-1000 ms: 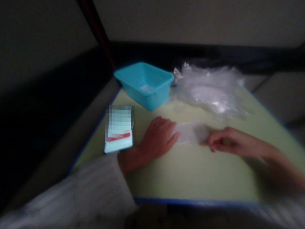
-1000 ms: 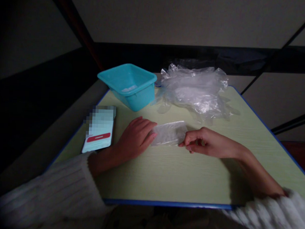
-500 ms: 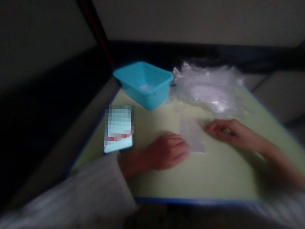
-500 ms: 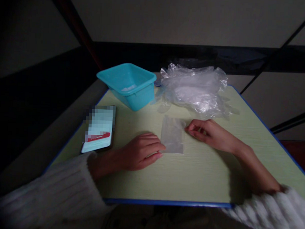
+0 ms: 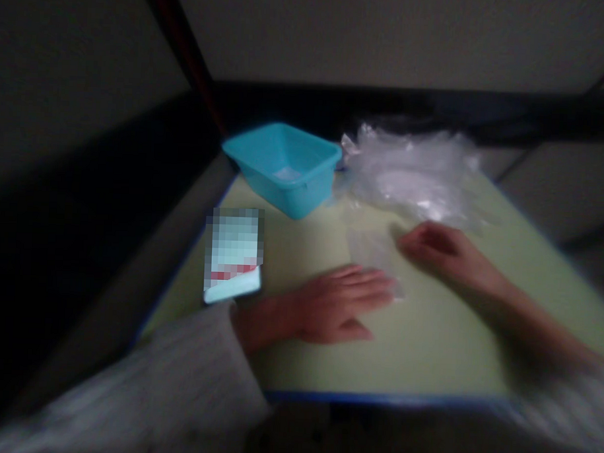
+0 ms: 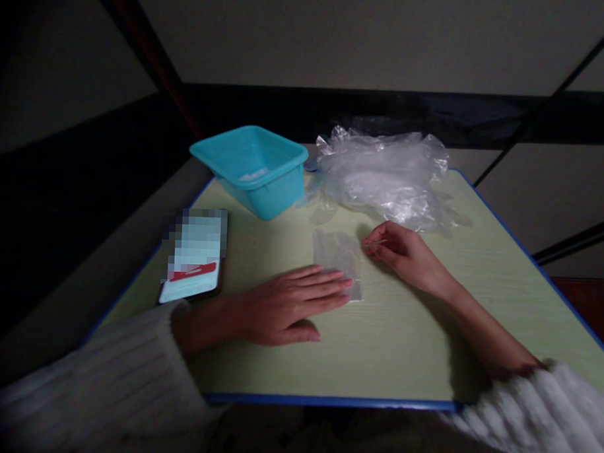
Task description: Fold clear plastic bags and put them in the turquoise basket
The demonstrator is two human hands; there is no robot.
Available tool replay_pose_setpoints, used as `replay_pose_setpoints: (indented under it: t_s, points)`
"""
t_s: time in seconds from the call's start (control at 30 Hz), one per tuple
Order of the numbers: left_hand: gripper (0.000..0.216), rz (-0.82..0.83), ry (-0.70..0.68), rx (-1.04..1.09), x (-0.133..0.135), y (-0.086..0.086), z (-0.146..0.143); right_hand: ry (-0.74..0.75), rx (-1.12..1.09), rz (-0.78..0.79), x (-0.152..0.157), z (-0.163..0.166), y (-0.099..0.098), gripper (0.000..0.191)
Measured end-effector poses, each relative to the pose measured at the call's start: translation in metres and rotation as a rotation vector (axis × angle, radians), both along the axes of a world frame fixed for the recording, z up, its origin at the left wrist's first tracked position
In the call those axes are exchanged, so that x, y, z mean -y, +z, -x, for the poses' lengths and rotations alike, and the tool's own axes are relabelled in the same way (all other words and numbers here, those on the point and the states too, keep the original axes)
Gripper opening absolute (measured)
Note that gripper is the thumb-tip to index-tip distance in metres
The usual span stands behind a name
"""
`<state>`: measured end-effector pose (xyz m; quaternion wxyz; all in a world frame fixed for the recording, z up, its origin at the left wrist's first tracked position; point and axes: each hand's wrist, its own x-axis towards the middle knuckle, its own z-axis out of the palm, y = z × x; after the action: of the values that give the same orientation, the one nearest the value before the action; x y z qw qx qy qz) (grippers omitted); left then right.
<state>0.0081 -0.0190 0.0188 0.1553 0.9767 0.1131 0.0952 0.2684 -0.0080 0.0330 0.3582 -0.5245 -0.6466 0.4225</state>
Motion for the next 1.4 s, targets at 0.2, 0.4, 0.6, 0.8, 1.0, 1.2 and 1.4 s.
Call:
replay_pose_setpoints:
  t_s: [0.2,0.4,0.6,0.8,1.0,1.2,1.4]
  points:
    - [0.056,0.024,-0.025,-0.002,0.0,0.0,0.0,-0.037,-0.159,0.079,-0.001,0.003,-0.004,0.027]
    - [0.058,0.048,-0.057,0.012,-0.001,-0.002,0.0,-0.019,-0.087,0.029,0.002,0.009,-0.003,0.025]
    - [0.045,0.021,0.081,0.176,-0.002,-0.002,0.0,0.147,0.223,-0.316,0.007,0.006,0.009,0.014]
    - [0.024,0.066,0.453,0.414,-0.008,-0.011,-0.002,0.654,0.502,-0.689,0.016,0.003,0.014,0.016]
    - [0.021,-0.016,0.367,0.392,-0.012,-0.016,-0.003,0.723,0.649,-0.775,0.02,0.005,0.01,0.015]
    - [0.021,-0.047,0.346,0.333,-0.012,-0.013,-0.002,0.688,0.791,-0.809,0.027,0.006,0.012,0.016]
    - [0.021,-0.089,0.344,0.3,-0.011,-0.012,-0.003,0.669,0.853,-0.857,0.031,0.013,0.01,0.02]
